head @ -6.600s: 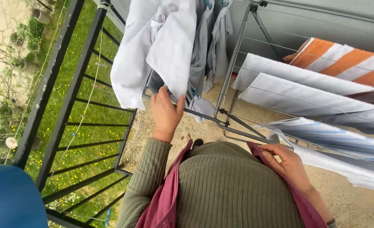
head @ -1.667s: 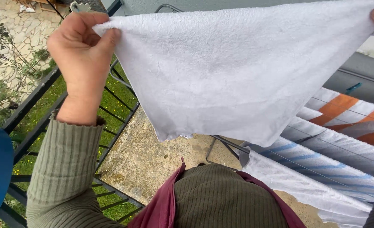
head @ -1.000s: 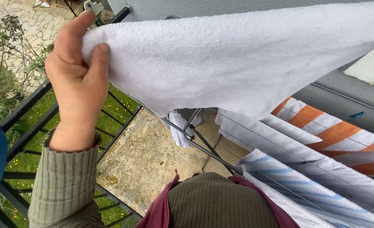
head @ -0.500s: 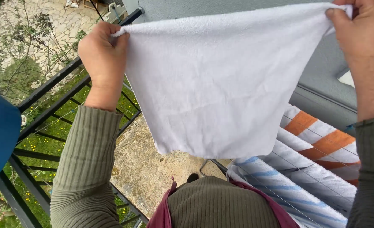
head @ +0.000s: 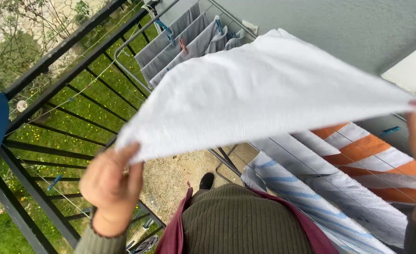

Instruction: The person folds items of clothing by hand, including a pink cloth and several white towels, and places them into a blue plastic basin while standing on a balcony.

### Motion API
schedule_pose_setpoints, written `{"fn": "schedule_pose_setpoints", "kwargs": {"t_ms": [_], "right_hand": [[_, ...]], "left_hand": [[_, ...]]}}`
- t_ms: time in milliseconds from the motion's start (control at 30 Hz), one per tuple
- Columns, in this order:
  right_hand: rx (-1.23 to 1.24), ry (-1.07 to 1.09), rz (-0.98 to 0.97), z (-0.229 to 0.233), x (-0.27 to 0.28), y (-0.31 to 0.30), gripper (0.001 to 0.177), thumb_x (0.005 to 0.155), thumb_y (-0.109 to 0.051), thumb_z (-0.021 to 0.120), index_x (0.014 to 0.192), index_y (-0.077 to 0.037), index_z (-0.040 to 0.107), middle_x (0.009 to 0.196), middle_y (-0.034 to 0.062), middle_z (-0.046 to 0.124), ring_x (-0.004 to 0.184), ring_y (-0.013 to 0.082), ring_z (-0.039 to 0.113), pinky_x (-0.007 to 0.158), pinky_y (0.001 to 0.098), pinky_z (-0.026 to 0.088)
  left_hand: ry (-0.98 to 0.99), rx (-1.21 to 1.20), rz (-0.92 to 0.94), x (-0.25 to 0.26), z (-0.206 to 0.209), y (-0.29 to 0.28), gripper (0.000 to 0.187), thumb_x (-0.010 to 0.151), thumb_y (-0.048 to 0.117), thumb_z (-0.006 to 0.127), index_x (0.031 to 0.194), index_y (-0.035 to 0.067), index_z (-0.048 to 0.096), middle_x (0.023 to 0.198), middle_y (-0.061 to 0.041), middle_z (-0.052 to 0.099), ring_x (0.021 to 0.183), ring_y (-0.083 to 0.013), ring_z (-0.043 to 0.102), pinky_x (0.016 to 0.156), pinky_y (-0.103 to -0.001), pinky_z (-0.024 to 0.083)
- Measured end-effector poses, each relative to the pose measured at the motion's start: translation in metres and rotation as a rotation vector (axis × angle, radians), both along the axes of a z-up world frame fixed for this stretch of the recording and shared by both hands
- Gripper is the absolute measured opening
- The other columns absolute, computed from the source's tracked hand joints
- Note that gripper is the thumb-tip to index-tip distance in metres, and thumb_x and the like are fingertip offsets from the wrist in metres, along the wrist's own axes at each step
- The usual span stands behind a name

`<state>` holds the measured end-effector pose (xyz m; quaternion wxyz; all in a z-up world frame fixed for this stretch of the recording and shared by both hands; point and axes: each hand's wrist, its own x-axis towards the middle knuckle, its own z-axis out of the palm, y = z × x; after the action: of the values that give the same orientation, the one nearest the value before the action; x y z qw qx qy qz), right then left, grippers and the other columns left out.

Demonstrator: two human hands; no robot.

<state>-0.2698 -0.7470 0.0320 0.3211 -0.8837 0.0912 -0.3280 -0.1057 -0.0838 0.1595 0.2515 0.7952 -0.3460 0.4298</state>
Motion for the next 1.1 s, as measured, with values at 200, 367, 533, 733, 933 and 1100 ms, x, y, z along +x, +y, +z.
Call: {"fn": "schedule_pose_setpoints", "kwargs": {"t_ms": [200,367,533,733,933,1100], "right_hand": [[0.014,0.252,-0.056,-0.034,-0.088,0.110,0.016,0.097,0.004,0.077,0.104,-0.009,0.073,0.122,0.0123,0.070,0.104,0.0191,0.067,0.081,0.0286,0.053],[0.089,0.285,0.006,-0.056,-0.056,0.105,0.012,0.100,0.001,0.070,0.106,-0.007,0.066,0.129,0.0115,0.072,0.117,0.0216,0.065,0.095,0.0322,0.049],[0.262,0.240,-0.161,-0.047,0.037,0.093,0.012,0.106,0.000,0.069,0.115,-0.009,0.067,0.121,0.0039,0.072,0.096,0.0102,0.059,0.081,0.0249,0.043],[0.097,0.231,-0.253,-0.097,0.196,0.052,0.011,0.098,-0.014,0.075,0.110,-0.015,0.074,0.089,-0.0028,0.066,0.069,0.0131,0.051,0.068,0.0313,0.044],[-0.273,0.314,-0.381,-0.200,0.265,0.058,0.012,0.096,-0.026,0.079,0.106,-0.025,0.074,0.094,0.0037,0.076,0.091,0.0292,0.073,0.083,0.0423,0.057],[0.168,0.148,-0.294,-0.145,0.189,0.176,0.018,0.103,-0.016,0.074,0.116,-0.006,0.067,0.098,0.0166,0.074,0.092,0.0394,0.070,0.078,0.0485,0.056]], "left_hand": [[0.756,0.048,0.028,-0.090,-0.124,0.002,0.021,0.082,0.013,0.077,0.102,0.017,0.076,0.121,-0.010,0.063,0.088,-0.0213,0.057,0.083,-0.034,0.049],[1.023,-0.030,-0.124,-0.058,-0.143,-0.016,0.016,0.090,0.011,0.067,0.106,0.009,0.070,0.117,-0.011,0.075,0.113,-0.0279,0.069,0.099,-0.044,0.055],[1.226,-0.197,-0.142,0.023,-0.134,-0.037,0.009,0.098,0.019,0.064,0.096,0.010,0.065,0.080,-0.002,0.065,0.067,-0.0120,0.052,0.057,-0.026,0.042],[1.330,-0.486,0.145,0.151,-0.164,-0.084,0.010,0.101,0.016,0.066,0.093,0.012,0.062,0.079,0.000,0.054,0.071,-0.0113,0.047,0.062,-0.024,0.042],[1.028,-0.186,0.325,0.216,-0.245,-0.098,0.016,0.095,0.026,0.072,0.106,0.016,0.068,0.083,-0.016,0.074,0.083,-0.0403,0.072,0.069,-0.051,0.054],[0.610,0.162,0.094,0.214,-0.222,-0.140,0.054,0.081,0.007,0.077,0.129,-0.002,0.054,0.120,-0.023,0.057,0.117,-0.0438,0.060,0.098,-0.051,0.051]]}}
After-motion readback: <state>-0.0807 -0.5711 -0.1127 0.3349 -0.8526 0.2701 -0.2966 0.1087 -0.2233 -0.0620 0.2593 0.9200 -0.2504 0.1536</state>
